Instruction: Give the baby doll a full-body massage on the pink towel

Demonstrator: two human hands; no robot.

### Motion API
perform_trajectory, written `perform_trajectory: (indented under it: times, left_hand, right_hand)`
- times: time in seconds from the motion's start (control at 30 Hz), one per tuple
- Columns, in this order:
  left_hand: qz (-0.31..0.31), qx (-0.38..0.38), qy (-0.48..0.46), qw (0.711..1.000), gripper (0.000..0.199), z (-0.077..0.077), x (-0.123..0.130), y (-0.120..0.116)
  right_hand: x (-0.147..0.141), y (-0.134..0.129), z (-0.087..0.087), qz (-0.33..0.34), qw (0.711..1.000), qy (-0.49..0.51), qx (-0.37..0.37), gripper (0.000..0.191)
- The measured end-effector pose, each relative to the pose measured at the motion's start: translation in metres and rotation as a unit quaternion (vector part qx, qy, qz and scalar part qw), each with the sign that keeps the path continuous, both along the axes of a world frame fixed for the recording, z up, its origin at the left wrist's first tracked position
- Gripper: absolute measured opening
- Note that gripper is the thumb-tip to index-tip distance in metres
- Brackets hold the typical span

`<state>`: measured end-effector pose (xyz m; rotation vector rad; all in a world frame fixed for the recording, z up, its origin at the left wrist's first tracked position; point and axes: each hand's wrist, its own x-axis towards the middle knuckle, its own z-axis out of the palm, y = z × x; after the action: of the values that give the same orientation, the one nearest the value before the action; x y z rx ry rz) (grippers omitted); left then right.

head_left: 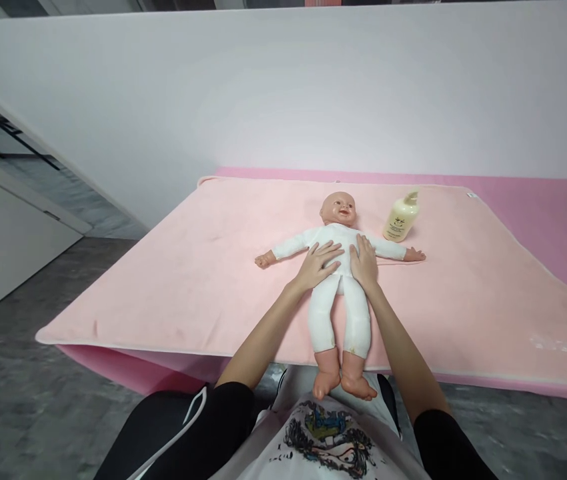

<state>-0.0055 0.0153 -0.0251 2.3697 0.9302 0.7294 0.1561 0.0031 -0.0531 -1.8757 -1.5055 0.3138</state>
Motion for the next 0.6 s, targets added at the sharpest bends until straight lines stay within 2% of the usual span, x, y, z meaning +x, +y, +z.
perform_trajectory:
  times: [0.13,0.23,0.33,0.43,0.6]
  left_hand:
    - [0.047,-0.017,0.039,0.998,0.050,-0.003,0.002,0.006]
    - [0.085,-0.034,0.033,0.995,0.059,-0.007,0.004,0.009]
    - [0.148,-0.051,0.006,0.988,0.065,-0.014,0.005,0.013]
    - [0.200,-0.058,-0.043,0.977,0.061,-0.021,0.006,0.015]
    - [0.269,-0.037,-0.124,0.954,0.039,-0.027,0.003,0.008]
  right_hand:
    - [0.001,-0.001,-0.001,0.005,1.000,-0.005,0.006,0.060]
    - [0.003,-0.005,-0.003,0.019,1.000,-0.016,0.006,0.064]
    - [0.008,-0.012,-0.008,0.029,0.999,-0.017,0.005,0.070]
    - [0.012,-0.022,-0.011,0.037,0.999,-0.022,-0.007,0.074]
    - [0.015,-0.037,-0.009,0.053,0.998,-0.035,-0.014,0.077]
